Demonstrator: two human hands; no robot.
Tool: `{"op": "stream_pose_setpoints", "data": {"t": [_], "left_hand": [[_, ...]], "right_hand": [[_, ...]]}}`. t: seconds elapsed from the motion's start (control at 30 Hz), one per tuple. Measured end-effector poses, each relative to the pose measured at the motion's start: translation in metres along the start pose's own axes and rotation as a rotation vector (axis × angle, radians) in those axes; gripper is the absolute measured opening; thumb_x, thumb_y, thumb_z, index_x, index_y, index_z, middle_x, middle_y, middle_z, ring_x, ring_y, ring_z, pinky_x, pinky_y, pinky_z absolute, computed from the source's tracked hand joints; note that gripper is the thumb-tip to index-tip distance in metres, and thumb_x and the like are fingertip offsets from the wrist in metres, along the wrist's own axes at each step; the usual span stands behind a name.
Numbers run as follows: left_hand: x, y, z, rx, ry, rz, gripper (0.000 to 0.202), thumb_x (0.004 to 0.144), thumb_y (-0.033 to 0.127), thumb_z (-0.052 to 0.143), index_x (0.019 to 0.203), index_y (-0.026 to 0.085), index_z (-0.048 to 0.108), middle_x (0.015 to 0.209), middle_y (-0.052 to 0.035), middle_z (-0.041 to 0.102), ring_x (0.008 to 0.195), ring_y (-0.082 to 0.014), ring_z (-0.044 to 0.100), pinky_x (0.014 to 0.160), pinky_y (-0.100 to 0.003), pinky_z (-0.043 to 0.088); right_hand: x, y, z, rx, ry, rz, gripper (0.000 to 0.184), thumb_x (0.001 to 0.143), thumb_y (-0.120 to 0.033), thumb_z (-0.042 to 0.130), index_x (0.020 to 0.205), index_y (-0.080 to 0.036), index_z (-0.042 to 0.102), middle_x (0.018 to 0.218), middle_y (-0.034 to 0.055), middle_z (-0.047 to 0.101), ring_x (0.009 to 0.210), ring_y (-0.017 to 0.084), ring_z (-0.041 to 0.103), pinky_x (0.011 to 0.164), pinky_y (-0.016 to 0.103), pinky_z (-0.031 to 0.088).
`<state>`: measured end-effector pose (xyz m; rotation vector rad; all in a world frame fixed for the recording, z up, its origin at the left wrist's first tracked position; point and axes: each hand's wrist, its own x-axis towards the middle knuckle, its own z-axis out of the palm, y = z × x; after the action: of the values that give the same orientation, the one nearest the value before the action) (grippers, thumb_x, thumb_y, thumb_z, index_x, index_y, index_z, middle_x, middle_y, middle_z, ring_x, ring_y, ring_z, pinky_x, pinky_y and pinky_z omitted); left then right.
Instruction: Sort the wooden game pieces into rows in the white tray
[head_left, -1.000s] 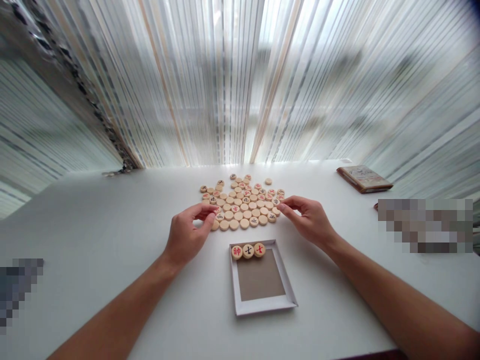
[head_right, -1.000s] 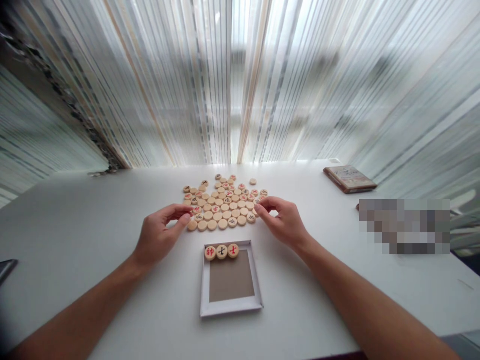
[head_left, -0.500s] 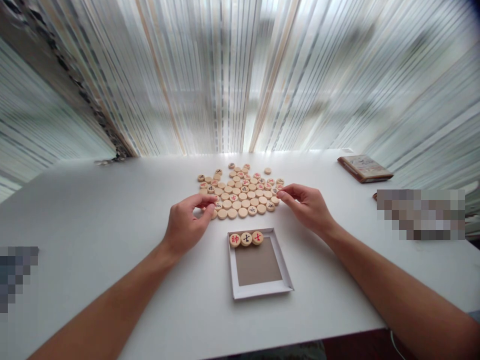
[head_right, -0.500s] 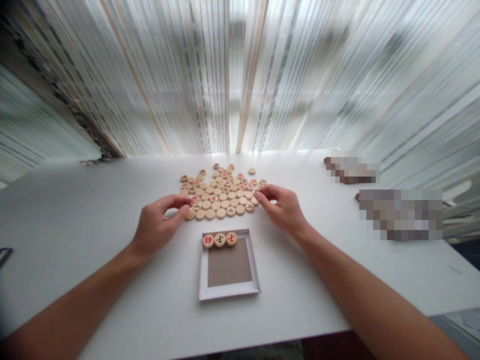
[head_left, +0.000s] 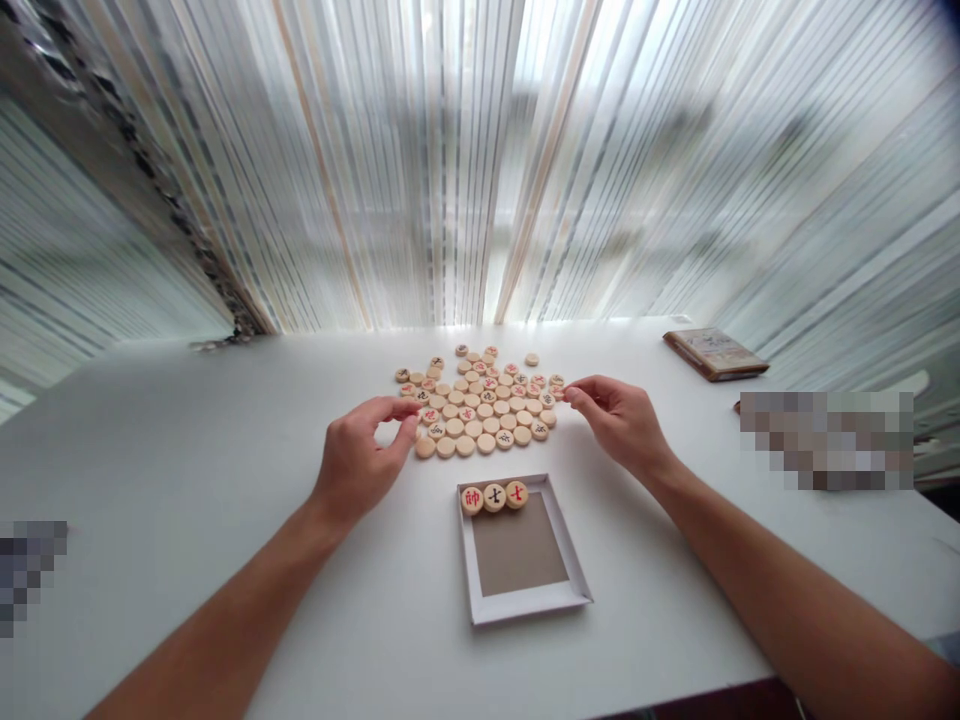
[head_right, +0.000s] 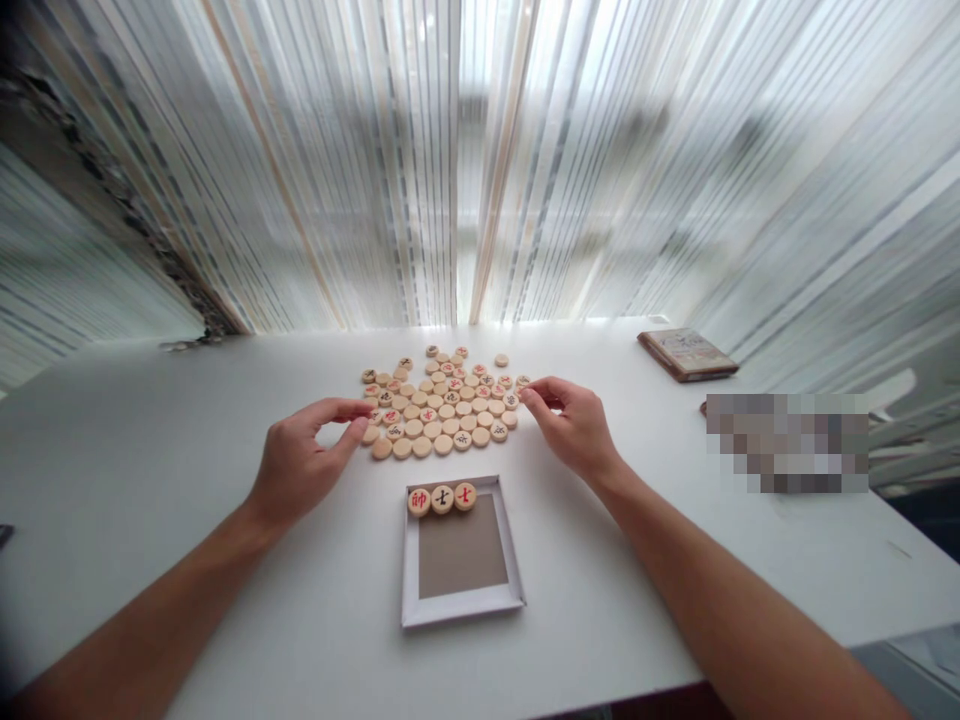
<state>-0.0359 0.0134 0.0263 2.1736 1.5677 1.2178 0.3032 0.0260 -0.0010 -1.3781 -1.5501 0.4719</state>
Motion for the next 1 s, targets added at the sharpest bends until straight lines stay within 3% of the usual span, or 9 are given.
{"op": "stream_pose_setpoints", "data": {"t": [0.2,0.4,0.53,0.77,1.0], "left_hand": [[0.013,-0.016,-0.009,0.086,0.024,-0.038,0.028,0.092,0.034,0.061,0.103,0.020,0.083,0.103,-0.0071,0.085,0.093,-0.0246,0.078,0.061,-0.027,0.058],[0.018,-0.033,-0.008,0.118,0.019,-0.079,0.027,0.090,0.032,0.061,0.103,0.020,0.082,0.102,-0.0075,0.085,0.091,-0.0252,0.078,0.083,-0.035,0.063],[0.018,-0.040,-0.005,0.115,-0.005,-0.093,0.026,0.091,0.030,0.062,0.104,0.020,0.081,0.102,-0.0079,0.085,0.091,-0.0249,0.079,0.088,-0.037,0.063],[0.016,-0.041,-0.001,0.101,-0.027,-0.086,0.024,0.093,0.027,0.062,0.106,0.020,0.080,0.106,-0.0081,0.084,0.094,-0.0241,0.079,0.091,-0.037,0.063],[0.015,-0.043,0.000,0.120,-0.040,-0.077,0.022,0.093,0.023,0.063,0.106,0.019,0.081,0.105,-0.0086,0.084,0.094,-0.0241,0.078,0.095,-0.038,0.062]], "right_hand": [[0.003,0.006,0.000,-0.021,0.021,0.036,0.032,0.093,-0.047,0.069,0.093,-0.017,0.081,0.087,0.0091,0.082,0.075,0.023,0.075,0.070,0.034,0.057],[-0.001,0.006,0.004,-0.051,0.006,0.028,0.034,0.093,-0.049,0.068,0.096,-0.017,0.082,0.090,0.0093,0.083,0.079,0.024,0.076,0.072,0.035,0.059],[0.001,0.002,0.010,-0.094,-0.021,0.013,0.033,0.093,-0.047,0.068,0.096,-0.018,0.083,0.091,0.0092,0.084,0.075,0.024,0.076,0.070,0.036,0.058],[0.017,-0.018,0.032,-0.156,-0.146,-0.063,0.027,0.093,-0.039,0.068,0.102,-0.020,0.086,0.093,0.0075,0.085,0.074,0.023,0.075,0.069,0.034,0.056],[0.055,-0.051,0.070,-0.162,-0.251,-0.117,0.023,0.092,-0.031,0.070,0.103,-0.020,0.087,0.094,0.0091,0.085,0.078,0.023,0.075,0.075,0.037,0.057]]}}
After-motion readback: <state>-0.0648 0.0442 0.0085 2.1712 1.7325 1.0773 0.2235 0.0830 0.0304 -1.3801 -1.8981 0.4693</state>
